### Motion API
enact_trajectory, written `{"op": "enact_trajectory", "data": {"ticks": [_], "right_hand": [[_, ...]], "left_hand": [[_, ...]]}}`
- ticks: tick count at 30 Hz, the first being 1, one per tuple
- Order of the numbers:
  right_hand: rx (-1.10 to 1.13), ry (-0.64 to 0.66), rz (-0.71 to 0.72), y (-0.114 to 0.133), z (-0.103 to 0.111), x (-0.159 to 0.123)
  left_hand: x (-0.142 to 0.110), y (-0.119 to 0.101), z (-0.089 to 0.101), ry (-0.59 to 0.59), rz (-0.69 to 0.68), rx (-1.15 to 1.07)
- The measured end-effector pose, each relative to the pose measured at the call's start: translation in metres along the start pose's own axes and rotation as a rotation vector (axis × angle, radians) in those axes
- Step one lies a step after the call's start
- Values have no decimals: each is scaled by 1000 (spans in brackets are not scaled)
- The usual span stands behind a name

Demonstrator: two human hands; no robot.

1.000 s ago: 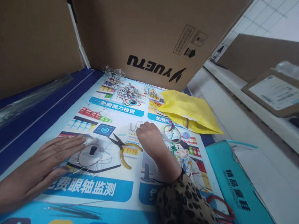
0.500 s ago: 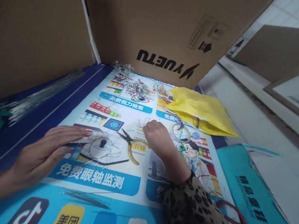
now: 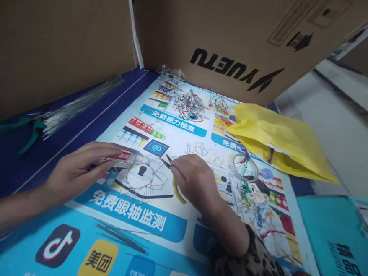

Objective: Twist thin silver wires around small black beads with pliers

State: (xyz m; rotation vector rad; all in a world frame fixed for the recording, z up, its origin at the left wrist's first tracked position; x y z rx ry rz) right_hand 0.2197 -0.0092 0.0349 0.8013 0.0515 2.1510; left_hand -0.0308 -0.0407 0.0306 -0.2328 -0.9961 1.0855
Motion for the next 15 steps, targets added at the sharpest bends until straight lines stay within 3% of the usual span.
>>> {"op": "enact_trajectory", "data": {"ticks": [4, 9, 15], "right_hand": [[203, 20, 38, 21, -11, -5], [165, 157, 14, 23, -21, -11], [158, 223, -91, 13, -26, -13]], "left_hand": [[0, -3, -7, 147, -151, 80], [-6, 5, -20, 397, -187, 236], [-8, 11, -22, 457, -219, 334]]}}
Point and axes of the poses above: each hand's wrist, its own x-axis towards the middle knuckle, its own z-axis out of the back of the hand, y = z × x, the point moved 4 cm from there along x, towards the middle knuckle, and after that the axes turned 10 degrees about -y, right-handed, at the moved point
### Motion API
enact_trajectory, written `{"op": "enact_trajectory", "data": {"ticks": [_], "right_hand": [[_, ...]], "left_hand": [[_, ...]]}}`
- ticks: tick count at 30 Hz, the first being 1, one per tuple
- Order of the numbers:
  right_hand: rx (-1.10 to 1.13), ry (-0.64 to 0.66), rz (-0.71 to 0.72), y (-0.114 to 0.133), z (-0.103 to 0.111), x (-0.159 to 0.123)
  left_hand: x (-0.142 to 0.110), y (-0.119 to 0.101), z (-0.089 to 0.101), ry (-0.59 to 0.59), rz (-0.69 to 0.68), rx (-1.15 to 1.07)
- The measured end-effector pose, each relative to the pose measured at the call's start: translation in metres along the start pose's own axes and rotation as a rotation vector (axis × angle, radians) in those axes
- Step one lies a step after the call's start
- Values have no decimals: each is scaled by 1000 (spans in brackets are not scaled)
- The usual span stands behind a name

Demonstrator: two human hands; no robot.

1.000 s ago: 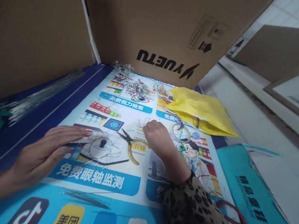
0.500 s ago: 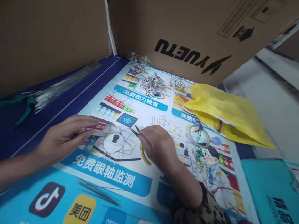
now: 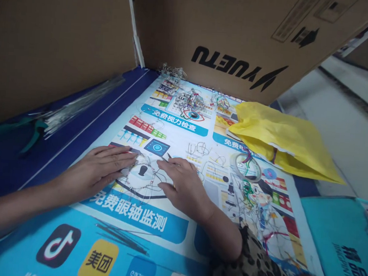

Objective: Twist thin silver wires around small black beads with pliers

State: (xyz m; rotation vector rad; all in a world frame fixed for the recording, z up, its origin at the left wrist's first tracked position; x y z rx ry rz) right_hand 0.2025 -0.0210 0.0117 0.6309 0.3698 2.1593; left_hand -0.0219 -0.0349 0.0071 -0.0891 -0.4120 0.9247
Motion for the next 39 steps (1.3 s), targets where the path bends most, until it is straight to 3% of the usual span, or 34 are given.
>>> {"op": "enact_trajectory", "data": {"ticks": [22, 39], "right_hand": [[12, 41, -29, -3, 1, 1], [-90, -52, 4, 9, -6, 1]], "left_hand": [[-2, 8, 5, 47, 89, 87], [5, 8, 2, -52, 91, -2]]}}
Point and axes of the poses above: each hand's wrist, its own x-axis towards the middle knuckle, its own z-axis out of the back of the hand, y = z × x, the point moved 4 cm from there along x, towards the middle knuckle, and after that the axes turned 10 degrees about -y, right-handed, at the moved point
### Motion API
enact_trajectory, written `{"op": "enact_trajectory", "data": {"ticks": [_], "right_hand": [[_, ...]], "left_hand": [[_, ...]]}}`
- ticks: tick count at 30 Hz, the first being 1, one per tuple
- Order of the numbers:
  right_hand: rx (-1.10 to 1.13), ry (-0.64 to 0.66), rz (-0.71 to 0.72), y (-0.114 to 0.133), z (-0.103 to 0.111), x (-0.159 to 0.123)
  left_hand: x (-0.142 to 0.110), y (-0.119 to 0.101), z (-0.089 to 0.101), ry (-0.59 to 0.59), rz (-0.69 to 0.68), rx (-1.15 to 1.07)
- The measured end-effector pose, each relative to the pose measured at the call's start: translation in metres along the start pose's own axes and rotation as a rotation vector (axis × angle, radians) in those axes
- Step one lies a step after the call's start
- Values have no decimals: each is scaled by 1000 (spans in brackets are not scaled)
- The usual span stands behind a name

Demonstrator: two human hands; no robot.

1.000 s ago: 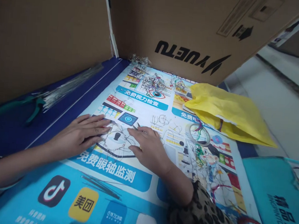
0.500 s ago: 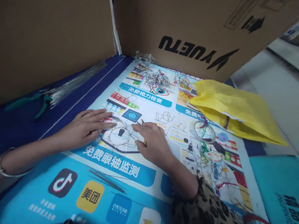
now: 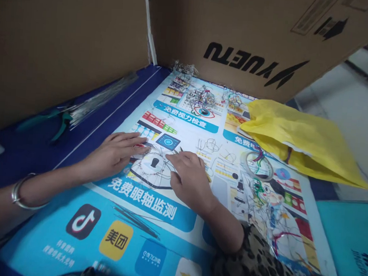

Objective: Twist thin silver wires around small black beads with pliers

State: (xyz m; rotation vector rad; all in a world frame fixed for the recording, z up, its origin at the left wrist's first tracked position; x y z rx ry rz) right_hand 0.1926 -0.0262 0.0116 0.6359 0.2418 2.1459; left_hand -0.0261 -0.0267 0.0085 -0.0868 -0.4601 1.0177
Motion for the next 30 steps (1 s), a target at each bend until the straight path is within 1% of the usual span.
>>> {"op": "enact_trajectory", "data": {"ticks": [4, 6, 10, 12, 14, 16, 21, 26, 30], "right_hand": [[-4, -14, 14, 4, 2, -1], [-12, -37, 34, 7, 4, -1], [-18, -62, 56, 18, 7, -1], [-16, -47, 55, 23, 6, -1], [-18, -17, 53, 27, 2, -2], [-29, 17, 48, 29, -3, -4], [-39, 54, 30, 30, -8, -5], [-34, 67, -2, 29, -9, -3], [-37, 78, 19, 30, -9, 1]], "left_hand": [[-1, 2, 4, -42, -13, -89], [-2, 2, 8, -105, -11, -123], [-3, -6, 21, -285, -27, -156], [-4, -13, 23, -298, -72, -164], [-5, -20, 20, -266, -122, -165], [-6, -25, 15, -198, -140, -154], [-8, -25, -3, 76, -58, -87], [-8, -21, -6, 237, -54, -65], [-3, -18, -6, 328, -82, -105]]}}
Point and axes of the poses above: each hand's wrist, its own x-axis towards the middle knuckle, its own z-axis out of the back of the hand, y = z × x, the point moved 4 cm from there along x, towards the middle knuckle, and after that the axes turned 10 degrees about -y, right-handed, at the moved point
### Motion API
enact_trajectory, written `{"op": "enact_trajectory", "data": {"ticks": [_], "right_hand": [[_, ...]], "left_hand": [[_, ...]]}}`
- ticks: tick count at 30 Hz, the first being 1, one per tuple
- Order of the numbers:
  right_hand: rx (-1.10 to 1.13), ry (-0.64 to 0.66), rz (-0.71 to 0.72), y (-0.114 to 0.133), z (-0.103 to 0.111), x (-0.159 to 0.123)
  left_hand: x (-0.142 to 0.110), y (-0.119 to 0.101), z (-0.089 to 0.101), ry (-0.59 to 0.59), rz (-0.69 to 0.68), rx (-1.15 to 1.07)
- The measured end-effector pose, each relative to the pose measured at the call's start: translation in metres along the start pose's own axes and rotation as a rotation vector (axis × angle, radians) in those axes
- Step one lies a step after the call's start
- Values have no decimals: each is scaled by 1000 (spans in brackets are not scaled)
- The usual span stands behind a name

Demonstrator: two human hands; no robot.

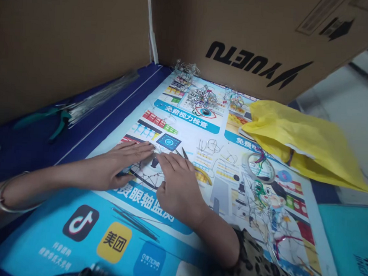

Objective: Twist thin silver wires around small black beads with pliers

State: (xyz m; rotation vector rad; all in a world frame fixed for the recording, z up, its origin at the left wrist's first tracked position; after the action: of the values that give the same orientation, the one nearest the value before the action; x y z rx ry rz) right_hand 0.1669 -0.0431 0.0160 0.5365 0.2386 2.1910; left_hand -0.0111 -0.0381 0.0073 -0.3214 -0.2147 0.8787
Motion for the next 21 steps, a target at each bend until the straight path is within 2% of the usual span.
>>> {"op": "enact_trajectory", "data": {"ticks": [5, 8, 15, 21], "right_hand": [[-8, 19, 36, -1, 2, 5], [-7, 27, 48, -2, 3, 7], [38, 41, 7, -8, 3, 6], [149, -56, -33, -12, 2, 2]], "left_hand": [[8, -1, 8, 102, -14, -43], [13, -2, 11, 102, -26, -57], [14, 6, 8, -89, -120, -52], [8, 10, 9, -242, -126, -110]]}}
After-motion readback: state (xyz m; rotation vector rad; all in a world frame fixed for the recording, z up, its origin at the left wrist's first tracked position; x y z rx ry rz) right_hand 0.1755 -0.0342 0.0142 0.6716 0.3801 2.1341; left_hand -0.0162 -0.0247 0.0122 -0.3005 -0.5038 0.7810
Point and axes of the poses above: each hand's wrist, its own x-axis towards the middle knuckle, its own z-axis out of the back of the hand, y = z × x, the point moved 4 cm from there along x, towards the middle knuckle, and after that the axes turned 10 degrees about -y, right-handed, at the moved point
